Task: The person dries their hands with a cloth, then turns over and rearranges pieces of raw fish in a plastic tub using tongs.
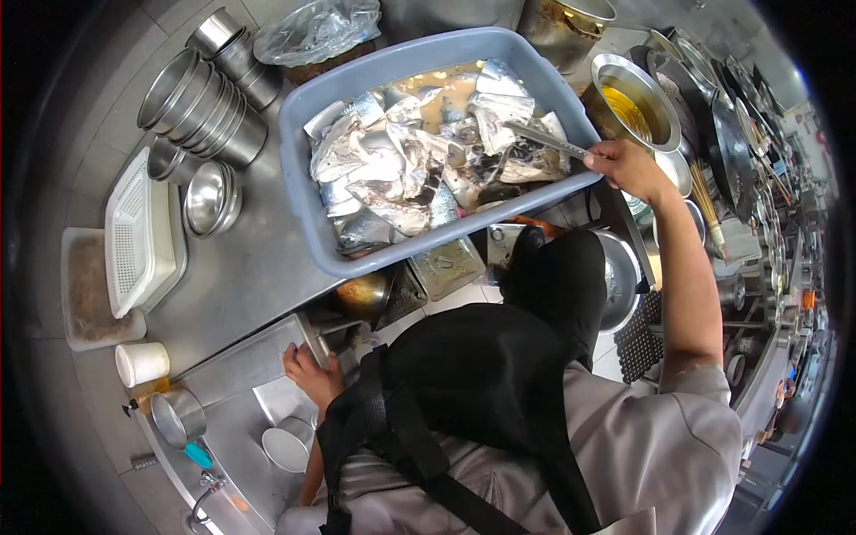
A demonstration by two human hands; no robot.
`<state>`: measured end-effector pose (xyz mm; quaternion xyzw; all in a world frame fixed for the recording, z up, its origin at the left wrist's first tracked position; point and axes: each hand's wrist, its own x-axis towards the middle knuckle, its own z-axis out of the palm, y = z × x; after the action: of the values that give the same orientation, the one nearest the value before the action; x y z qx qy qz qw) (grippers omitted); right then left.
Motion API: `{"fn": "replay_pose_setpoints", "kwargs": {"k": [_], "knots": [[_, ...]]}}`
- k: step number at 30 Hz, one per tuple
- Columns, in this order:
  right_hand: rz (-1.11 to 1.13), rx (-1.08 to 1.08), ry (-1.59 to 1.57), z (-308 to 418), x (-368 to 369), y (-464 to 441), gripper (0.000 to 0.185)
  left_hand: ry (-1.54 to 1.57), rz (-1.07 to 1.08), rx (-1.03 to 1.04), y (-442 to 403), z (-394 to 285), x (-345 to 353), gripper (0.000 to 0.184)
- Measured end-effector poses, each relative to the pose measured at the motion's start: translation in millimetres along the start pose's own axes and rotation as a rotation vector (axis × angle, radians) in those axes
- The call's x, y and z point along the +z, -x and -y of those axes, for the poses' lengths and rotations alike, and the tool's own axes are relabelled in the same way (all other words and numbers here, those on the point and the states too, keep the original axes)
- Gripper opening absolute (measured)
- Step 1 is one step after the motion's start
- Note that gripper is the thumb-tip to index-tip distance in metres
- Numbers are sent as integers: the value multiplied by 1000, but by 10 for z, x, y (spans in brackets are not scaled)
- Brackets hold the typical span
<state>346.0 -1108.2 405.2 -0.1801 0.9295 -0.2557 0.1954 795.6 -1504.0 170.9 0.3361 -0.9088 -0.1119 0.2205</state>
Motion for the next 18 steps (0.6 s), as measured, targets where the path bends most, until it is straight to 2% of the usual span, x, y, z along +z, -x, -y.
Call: {"fn": "replay_pose_setpoints", "kwargs": {"k": [1, 3, 4, 6, 7, 10, 11, 18], "knots": [[-2, 1, -1, -31, 11, 5, 34, 3, 5, -8, 0, -12, -4, 58], [-108, -182, -19, -80, 45, -11, 34, 3, 8, -17, -10, -10, -12, 58], [-107, -183, -21, -56, -5, 9, 34, 11, 16, -23, -6, 4, -13, 59], [-60, -4, -222, 31, -177, 88, 33, 21, 27, -28, 10, 6, 0, 59], [-157, -57, -88, -30, -168, 74, 34, 14, 16, -32, 12, 3, 10, 59], [-106, -34, 46, -133, -147, 85, 35, 9, 5, -21, 2, 18, 18, 59], [-13, 14, -22, -128, -134, 104, 36, 8, 8, -15, 4, 24, 14, 59], [37, 97, -44, 7, -4, 122, 36, 10, 24, -33, -2, 21, 15, 61]]}}
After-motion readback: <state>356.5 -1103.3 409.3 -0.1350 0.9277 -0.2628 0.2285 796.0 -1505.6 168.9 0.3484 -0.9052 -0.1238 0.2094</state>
